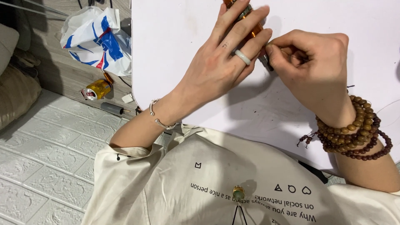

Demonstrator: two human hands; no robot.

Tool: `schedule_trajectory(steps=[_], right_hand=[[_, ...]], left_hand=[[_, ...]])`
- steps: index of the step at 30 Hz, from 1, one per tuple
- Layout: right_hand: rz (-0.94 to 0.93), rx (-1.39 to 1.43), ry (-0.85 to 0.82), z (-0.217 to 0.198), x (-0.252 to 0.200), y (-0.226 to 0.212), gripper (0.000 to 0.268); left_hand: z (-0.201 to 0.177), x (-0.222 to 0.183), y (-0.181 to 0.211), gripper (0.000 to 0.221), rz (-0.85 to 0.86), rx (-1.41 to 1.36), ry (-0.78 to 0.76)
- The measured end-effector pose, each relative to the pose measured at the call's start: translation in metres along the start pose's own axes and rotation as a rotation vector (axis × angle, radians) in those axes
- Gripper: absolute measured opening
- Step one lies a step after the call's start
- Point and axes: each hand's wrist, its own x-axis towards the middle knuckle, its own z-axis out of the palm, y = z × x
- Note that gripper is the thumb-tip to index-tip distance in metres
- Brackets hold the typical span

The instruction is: Assembling a small electric motor by winding and securing thin copper wires around the rotor component.

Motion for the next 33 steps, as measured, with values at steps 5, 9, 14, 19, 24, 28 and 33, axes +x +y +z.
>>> schedule_trajectory(steps=[5, 9, 14, 19, 24, 28, 33], right_hand=[[0.013, 0.021, -0.007, 0.001, 0.0, 0.0, 0.005], [-0.009, 0.009, -0.009, 0.001, 0.002, -0.003, 0.004], [-0.052, -0.015, -0.013, 0.006, 0.0, 0.002, 0.005], [-0.062, -0.027, -0.014, 0.007, 0.001, 0.002, 0.005], [-0.044, -0.041, -0.014, 0.008, 0.0, 0.003, 0.004], [-0.052, -0.03, -0.007, 0.009, 0.002, 0.003, 0.004], [-0.069, -0.056, 0.003, 0.009, 0.001, 0.004, 0.004]], left_hand=[[-0.005, 0.002, 0.001, 0.042, 0.04, -0.025, 0.025], [-0.009, 0.001, 0.002, 0.036, 0.038, -0.016, 0.041], [-0.005, -0.005, 0.001, 0.033, 0.04, -0.001, 0.092], [-0.006, -0.008, -0.003, 0.038, 0.055, -0.024, 0.065], [-0.004, -0.009, -0.005, 0.035, 0.06, -0.012, 0.071], [-0.005, -0.008, -0.004, 0.035, 0.06, -0.007, 0.076], [-0.011, -0.002, 0.001, 0.029, 0.064, -0.004, 0.116]])
